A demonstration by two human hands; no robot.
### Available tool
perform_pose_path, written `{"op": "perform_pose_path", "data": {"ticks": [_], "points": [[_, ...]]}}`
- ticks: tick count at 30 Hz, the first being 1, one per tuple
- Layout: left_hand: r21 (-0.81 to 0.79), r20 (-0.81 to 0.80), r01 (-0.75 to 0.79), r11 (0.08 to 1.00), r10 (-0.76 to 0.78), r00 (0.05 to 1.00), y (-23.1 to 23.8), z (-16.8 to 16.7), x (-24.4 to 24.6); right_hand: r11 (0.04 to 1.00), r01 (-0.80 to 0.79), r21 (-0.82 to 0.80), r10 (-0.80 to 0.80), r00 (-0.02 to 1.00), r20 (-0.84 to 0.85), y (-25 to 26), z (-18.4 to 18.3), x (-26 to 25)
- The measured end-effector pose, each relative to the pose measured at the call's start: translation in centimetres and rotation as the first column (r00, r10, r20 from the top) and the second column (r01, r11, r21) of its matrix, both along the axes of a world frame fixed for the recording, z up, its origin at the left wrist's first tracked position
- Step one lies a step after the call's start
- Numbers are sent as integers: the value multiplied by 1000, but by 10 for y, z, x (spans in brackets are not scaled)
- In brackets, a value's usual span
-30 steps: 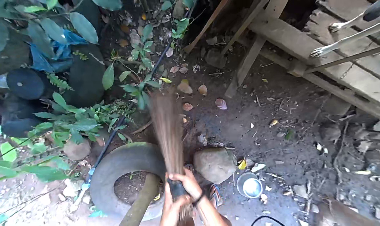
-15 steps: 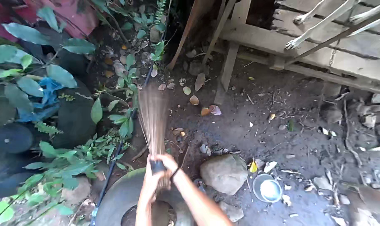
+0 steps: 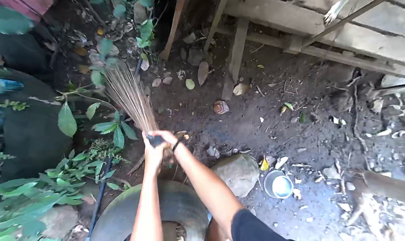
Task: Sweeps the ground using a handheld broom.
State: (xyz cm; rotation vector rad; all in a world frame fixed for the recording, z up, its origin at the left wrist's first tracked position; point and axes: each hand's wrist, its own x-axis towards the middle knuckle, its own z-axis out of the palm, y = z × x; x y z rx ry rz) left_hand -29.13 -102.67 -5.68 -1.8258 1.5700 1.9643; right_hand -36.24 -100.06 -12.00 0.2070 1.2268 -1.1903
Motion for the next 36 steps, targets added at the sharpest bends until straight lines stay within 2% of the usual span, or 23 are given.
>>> {"op": "perform_pose_path", "data": {"ticks": [1,2,3,4,5,7,9,11,14,16,18,19,21,24,26,27,29,30,32,34,35,36], "points": [[26,48,61,998,-62,997,-5,-20,-20,1000,20,9,-19,999,-33,5,-26,-12],[86,93,188,978,-196,976,-6,-34,-36,993,118,19,-117,992,-49,19,-42,-19],[156,116,354,922,-373,921,1,-41,-47,960,280,28,-279,960,-27,41,-49,-21],[226,112,514,828,-546,830,17,-42,-56,876,479,49,-481,877,24,69,-47,-18],[294,68,635,714,-678,732,38,-36,-61,755,649,96,-655,752,65,98,-37,-12],[369,-80,766,527,-803,590,75,-16,-58,547,806,225,-826,564,-14,145,-1,5],[382,-213,807,451,-806,552,80,11,-39,467,815,342,-812,549,-200,159,40,27],[332,-273,792,512,-752,601,64,36,12,497,777,386,-769,600,-219,147,80,60],[278,-211,661,697,-627,750,50,86,102,666,630,401,-695,719,26,124,139,109],[220,-29,471,854,-477,878,62,109,130,802,470,368,-568,791,227,111,142,121],[172,171,294,940,-323,931,79,100,110,894,329,305,-424,842,334,105,111,111],[190,228,252,949,-292,929,88,87,92,908,303,290,-393,856,335,110,91,102],[317,235,292,902,-373,897,111,60,58,863,378,335,-469,846,252,141,67,82],[529,21,452,718,-544,839,153,52,41,674,542,502,-632,775,10,209,82,72],[586,-155,513,628,-534,831,170,55,62,576,589,567,-618,768,-171,235,104,87],[591,-205,519,617,-507,837,176,58,79,565,597,569,-594,774,-221,243,113,99],[548,-252,530,647,-477,842,183,72,113,617,562,551,-553,808,-205,253,131,121],[513,-232,492,703,-438,868,189,84,127,673,508,538,-523,841,-141,255,137,128],[410,-66,306,859,-307,950,208,106,142,801,333,497,-412,910,55,253,137,133],[312,121,143,939,-189,974,227,99,132,880,132,456,-271,929,254,250,115,123],[313,177,111,943,-173,969,235,88,122,889,78,452,-232,927,296,255,100,116],[334,209,108,936,-185,960,247,76,109,871,101,481,-260,925,276,267,90,109]]}}
